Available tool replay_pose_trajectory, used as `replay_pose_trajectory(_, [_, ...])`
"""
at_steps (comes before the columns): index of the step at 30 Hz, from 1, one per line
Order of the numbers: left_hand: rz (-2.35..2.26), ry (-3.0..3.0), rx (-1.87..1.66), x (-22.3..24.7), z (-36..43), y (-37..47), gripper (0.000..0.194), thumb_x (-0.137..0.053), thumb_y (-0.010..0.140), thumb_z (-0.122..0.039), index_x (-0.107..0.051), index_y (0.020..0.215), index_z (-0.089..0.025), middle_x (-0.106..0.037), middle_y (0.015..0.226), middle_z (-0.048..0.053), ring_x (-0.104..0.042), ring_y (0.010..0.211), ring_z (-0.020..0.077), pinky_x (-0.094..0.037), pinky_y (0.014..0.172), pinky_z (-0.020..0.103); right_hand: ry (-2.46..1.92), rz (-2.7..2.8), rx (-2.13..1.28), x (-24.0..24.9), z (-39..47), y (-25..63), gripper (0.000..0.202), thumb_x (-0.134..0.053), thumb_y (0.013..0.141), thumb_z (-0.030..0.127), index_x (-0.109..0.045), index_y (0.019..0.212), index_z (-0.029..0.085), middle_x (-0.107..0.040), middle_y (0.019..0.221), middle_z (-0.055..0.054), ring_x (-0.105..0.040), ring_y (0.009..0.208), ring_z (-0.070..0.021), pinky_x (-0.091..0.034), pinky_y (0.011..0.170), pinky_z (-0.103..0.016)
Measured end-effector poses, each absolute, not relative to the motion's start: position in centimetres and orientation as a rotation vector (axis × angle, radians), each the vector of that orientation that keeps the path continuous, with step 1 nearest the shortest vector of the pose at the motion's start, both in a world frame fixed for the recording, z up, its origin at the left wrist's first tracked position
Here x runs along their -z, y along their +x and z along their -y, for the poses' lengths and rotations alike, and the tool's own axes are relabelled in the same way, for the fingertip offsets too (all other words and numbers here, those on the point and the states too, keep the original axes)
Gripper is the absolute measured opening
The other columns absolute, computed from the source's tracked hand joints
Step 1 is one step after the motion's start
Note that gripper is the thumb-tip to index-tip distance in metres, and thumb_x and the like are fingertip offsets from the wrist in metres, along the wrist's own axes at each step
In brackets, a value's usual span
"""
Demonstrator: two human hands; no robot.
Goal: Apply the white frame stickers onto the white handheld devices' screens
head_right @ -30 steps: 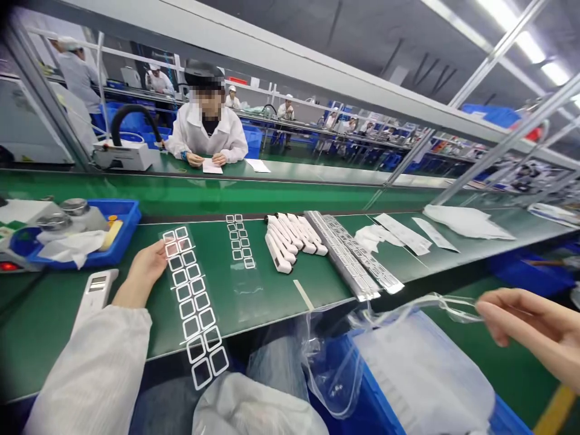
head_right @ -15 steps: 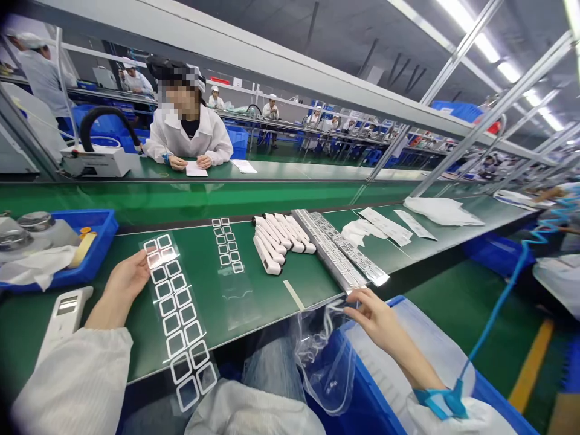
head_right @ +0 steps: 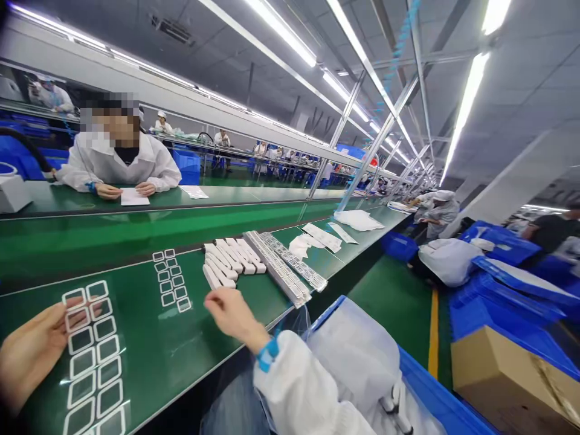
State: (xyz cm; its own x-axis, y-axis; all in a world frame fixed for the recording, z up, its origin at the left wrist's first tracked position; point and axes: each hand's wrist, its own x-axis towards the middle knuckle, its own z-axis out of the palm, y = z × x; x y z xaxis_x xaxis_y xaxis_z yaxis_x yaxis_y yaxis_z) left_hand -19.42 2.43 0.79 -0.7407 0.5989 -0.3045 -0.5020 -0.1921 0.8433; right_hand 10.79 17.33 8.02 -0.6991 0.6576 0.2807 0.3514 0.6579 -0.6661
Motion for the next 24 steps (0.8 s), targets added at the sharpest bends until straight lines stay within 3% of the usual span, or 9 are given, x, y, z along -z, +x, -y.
replay_pose_trajectory(3, [-1.386, 0.106, -1.986, -2.0, -2.6, -18.1, 0.029, -0.045, 0.087, -0.009, -0.069, 0.075, -0.018, -0.076, 0.073, 0.003, -0.072, 0.062, 0.0194, -0.060, 0.055, 0.027, -0.614, 2.350, -0.911, -7.3, -16.5, 3.6, 0.012, -0.058, 0.086, 0.019, -0.064, 0.076, 0.021, -0.063, 0.073, 0.003, -0.058, 0.065, -0.0114, -0.046, 0.060, -0.021])
replay_pose_trajectory(7, [-1.263, 0.158, -2.077, -3.4, -2.9, -16.3, 0.010, -0.061, 0.083, -0.014, -0.068, 0.075, -0.013, -0.075, 0.073, 0.009, -0.072, 0.065, 0.0203, -0.059, 0.062, 0.028, -0.440, 2.252, -1.069, -6.8, -15.9, -3.0, 0.013, -0.056, 0.085, 0.017, -0.063, 0.074, 0.020, -0.058, 0.078, 0.000, -0.056, 0.065, -0.0120, -0.047, 0.059, -0.022])
replay_pose_trajectory(9, [-1.272, 0.188, -2.106, -3.3, -3.2, -16.0, 0.011, -0.068, 0.080, -0.022, -0.068, 0.076, -0.012, -0.075, 0.077, 0.012, -0.072, 0.067, 0.0216, -0.059, 0.064, 0.031, -0.388, 2.206, -1.137, -6.4, -16.2, -5.0, 0.012, -0.054, 0.085, 0.020, -0.064, 0.077, 0.019, -0.058, 0.081, -0.001, -0.056, 0.062, -0.0123, -0.047, 0.057, -0.024])
replay_pose_trajectory(15, [-1.241, 0.262, -2.106, -2.7, -3.7, -15.9, 0.035, -0.080, 0.068, -0.043, -0.066, 0.078, -0.013, -0.075, 0.081, 0.015, -0.073, 0.074, 0.0260, -0.058, 0.068, 0.035, -0.426, 2.145, -1.246, -5.3, -17.3, -7.0, 0.017, -0.052, 0.083, 0.030, -0.064, 0.081, 0.019, -0.063, 0.071, -0.002, -0.057, 0.050, -0.0136, -0.047, 0.051, -0.027])
replay_pose_trajectory(24, [-1.234, 0.315, -2.057, -2.5, -3.9, -15.8, 0.045, -0.082, 0.062, -0.052, -0.066, 0.079, -0.014, -0.075, 0.084, 0.015, -0.072, 0.076, 0.0256, -0.056, 0.071, 0.035, -0.552, 2.173, -1.320, -5.9, -17.7, -7.4, 0.017, -0.055, 0.078, 0.032, -0.063, 0.074, 0.019, -0.064, 0.059, -0.001, -0.057, 0.047, -0.0152, -0.045, 0.050, -0.027])
